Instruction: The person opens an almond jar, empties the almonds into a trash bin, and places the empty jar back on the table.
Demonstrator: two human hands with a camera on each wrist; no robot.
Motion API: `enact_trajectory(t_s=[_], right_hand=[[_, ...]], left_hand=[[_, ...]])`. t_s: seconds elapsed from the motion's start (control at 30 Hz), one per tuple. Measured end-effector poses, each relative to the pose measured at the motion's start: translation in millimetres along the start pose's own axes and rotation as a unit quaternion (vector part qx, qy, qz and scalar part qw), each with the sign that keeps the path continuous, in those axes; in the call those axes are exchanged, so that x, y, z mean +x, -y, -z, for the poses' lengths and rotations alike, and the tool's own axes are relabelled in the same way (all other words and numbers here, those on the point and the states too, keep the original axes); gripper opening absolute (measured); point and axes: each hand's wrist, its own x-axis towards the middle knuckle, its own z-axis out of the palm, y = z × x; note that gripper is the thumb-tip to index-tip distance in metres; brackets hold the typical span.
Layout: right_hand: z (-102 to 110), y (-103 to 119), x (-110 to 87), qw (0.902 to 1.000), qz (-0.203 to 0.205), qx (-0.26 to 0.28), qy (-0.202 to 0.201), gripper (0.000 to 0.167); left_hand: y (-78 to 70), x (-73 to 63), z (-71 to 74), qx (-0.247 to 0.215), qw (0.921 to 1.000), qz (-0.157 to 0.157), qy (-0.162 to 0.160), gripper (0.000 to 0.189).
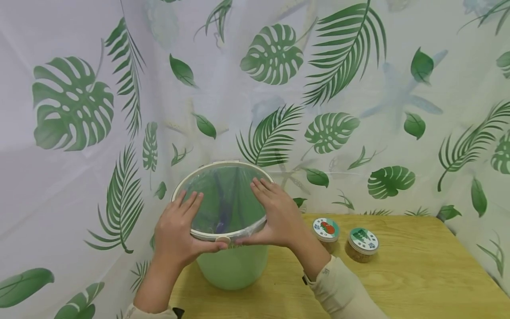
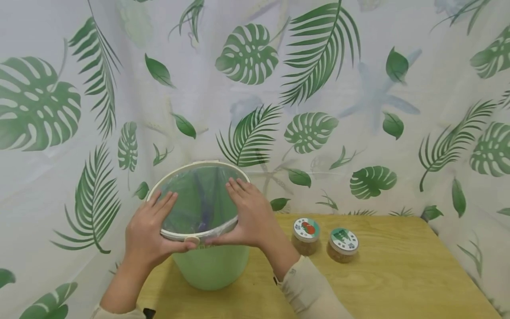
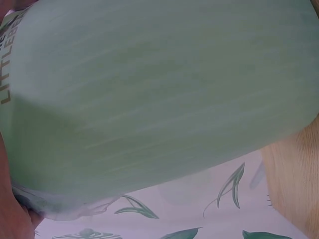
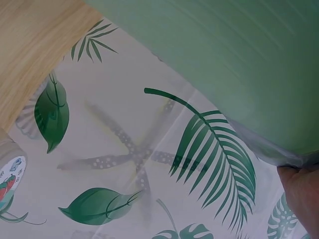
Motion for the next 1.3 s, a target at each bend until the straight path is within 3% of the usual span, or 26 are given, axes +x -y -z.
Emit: enact_trajectory(t_s=[0.87,1.3], right_hand=[[12.5,11.8,-21.6,0.9997,-0.001,0.021,-0.013,0.138],[17.9,17.4,-30.3,0.9997,0.000,0.011,-0.021,0.138]], left_hand=[[-15.8,-16.3,10.2,-0.018,0.9997,0.011,-0.011,0.141],[-23.0,-20.2,14.1,-0.023,0.9991,0.002,-0.037,0.139]])
